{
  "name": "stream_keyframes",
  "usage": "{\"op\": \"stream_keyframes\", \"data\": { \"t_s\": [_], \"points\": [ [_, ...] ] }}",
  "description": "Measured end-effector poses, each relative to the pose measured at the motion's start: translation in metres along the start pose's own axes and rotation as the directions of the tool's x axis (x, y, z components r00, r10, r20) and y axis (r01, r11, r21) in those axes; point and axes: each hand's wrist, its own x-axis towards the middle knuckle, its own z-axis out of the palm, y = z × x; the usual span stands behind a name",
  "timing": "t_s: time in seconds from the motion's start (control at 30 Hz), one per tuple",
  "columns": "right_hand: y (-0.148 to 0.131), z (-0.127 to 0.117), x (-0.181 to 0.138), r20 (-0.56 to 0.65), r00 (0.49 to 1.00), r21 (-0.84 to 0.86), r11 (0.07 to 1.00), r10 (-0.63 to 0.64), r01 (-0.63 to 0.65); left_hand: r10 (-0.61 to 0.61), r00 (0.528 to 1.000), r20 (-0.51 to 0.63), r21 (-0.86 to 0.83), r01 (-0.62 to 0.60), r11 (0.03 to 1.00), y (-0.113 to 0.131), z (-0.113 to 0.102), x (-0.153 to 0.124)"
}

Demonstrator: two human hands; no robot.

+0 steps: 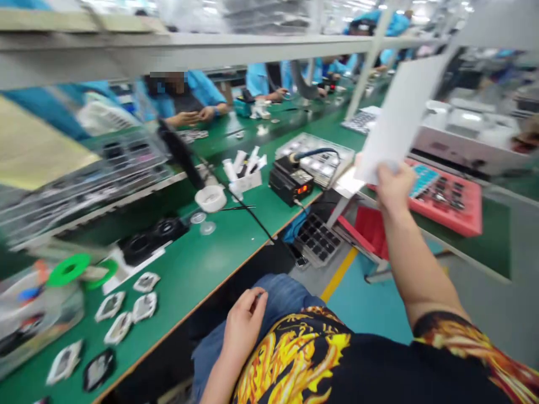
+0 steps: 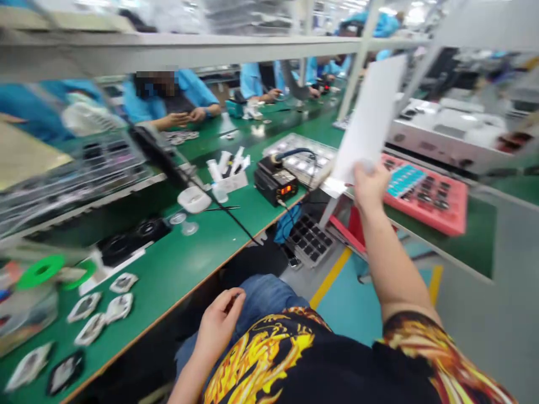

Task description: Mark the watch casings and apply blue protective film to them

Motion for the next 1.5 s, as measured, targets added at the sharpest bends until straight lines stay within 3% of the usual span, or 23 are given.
{"op": "stream_keyframes", "data": {
  "t_s": [0.13,0.3,0.4,0.47,0.5,0.57,0.6,0.63,0.67,0.77,0.83,0.93,0.97,1.0,1.03,1.1,1.13,1.17,1.27,1.33,1.37,1.43,1.5],
  "points": [
    [0.031,0.035,0.011,0.008,0.994,0.200,0.974,0.110,-0.110,0.052,0.981,0.186,-0.052,-0.043,0.998,-0.014,0.016,-0.003],
    [0.024,0.027,-0.004,0.055,0.992,0.398,0.909,0.116,-0.128,0.011,0.993,0.117,-0.049,-0.005,0.999,-0.031,0.013,-0.005],
    [0.000,0.010,-0.056,0.030,0.993,0.465,0.878,0.111,-0.113,0.110,0.990,0.083,-0.032,-0.108,0.994,-0.011,-0.001,-0.008],
    [-0.019,0.004,-0.116,0.251,0.951,0.490,0.823,0.180,-0.285,0.236,0.971,-0.038,0.013,-0.235,0.972,0.015,-0.018,-0.013],
    [-0.027,0.005,-0.151,0.449,0.869,0.462,0.778,0.209,-0.426,0.317,0.937,-0.147,0.075,-0.309,0.948,0.030,-0.028,-0.016],
    [-0.041,0.017,-0.220,0.820,0.541,0.298,0.669,0.187,-0.681,0.533,0.775,-0.339,0.319,-0.439,0.840,0.061,-0.045,-0.021],
    [-0.046,0.024,-0.252,0.905,0.393,0.218,0.616,0.163,-0.757,0.631,0.679,-0.375,0.471,-0.447,0.761,0.075,-0.051,-0.024],
    [-0.051,0.030,-0.281,0.942,0.300,0.164,0.578,0.148,-0.799,0.716,0.624,-0.313,0.608,-0.448,0.656,0.087,-0.055,-0.026],
    [-0.055,0.034,-0.306,0.962,0.235,0.120,0.557,0.138,-0.822,0.726,0.649,-0.227,0.673,-0.434,0.599,0.095,-0.056,-0.028],
    [-0.065,0.037,-0.350,0.981,0.125,0.035,0.489,0.151,-0.872,0.612,0.791,-0.011,0.684,-0.440,0.582,0.094,-0.054,-0.032],
    [-0.067,0.039,-0.352,0.991,0.016,-0.052,0.503,0.131,-0.863,0.517,0.856,-0.029,0.649,-0.377,0.661,0.079,-0.054,-0.036],
    [-0.066,0.041,-0.328,0.982,-0.153,-0.036,0.680,-0.112,-0.732,0.463,0.854,-0.237,0.463,-0.319,0.827,0.069,-0.059,-0.052],
    [-0.066,0.040,-0.317,0.958,-0.168,0.064,0.740,-0.235,-0.669,0.400,0.855,-0.330,0.328,-0.293,0.898,0.072,-0.062,-0.059],
    [-0.068,0.039,-0.306,0.928,-0.135,0.210,0.785,-0.349,-0.583,0.288,0.857,-0.427,0.139,-0.253,0.957,0.077,-0.065,-0.065],
    [-0.070,0.038,-0.296,0.892,-0.048,0.381,0.804,-0.449,-0.456,0.130,0.857,-0.499,-0.093,-0.202,0.975,0.083,-0.070,-0.069],
    [-0.078,0.044,-0.281,0.744,0.192,0.660,0.748,-0.639,-0.066,-0.226,0.825,-0.518,-0.542,-0.112,0.833,0.091,-0.082,-0.067],
    [-0.082,0.051,-0.277,0.642,0.287,0.702,0.696,-0.711,0.151,-0.359,0.801,-0.480,-0.691,-0.092,0.717,0.092,-0.088,-0.061],
    [-0.086,0.061,-0.274,0.558,0.334,0.687,0.649,-0.759,0.326,-0.444,0.783,-0.437,-0.781,-0.085,0.619,0.089,-0.094,-0.050],
    [-0.091,0.102,-0.275,0.562,0.316,0.533,0.627,-0.764,0.568,-0.515,0.772,-0.374,-0.857,-0.076,0.509,0.064,-0.107,-0.002],
    [-0.089,0.130,-0.279,0.658,0.237,0.470,0.635,-0.715,0.613,-0.505,0.771,-0.389,-0.845,-0.080,0.529,0.041,-0.113,0.033],
    [-0.086,0.143,-0.281,0.696,0.175,0.465,0.623,-0.696,0.629,-0.490,0.767,-0.414,-0.815,-0.072,0.576,0.031,-0.116,0.047],
    [-0.076,0.163,-0.287,0.761,0.061,0.452,0.595,-0.646,0.664,-0.408,0.765,-0.499,-0.630,0.003,0.777,0.016,-0.121,0.066],
    [-0.063,0.175,-0.292,0.814,0.002,0.417,0.587,-0.581,0.694,-0.247,0.720,-0.648,-0.228,0.126,0.965,0.009,-0.125,0.070]
  ]
}}
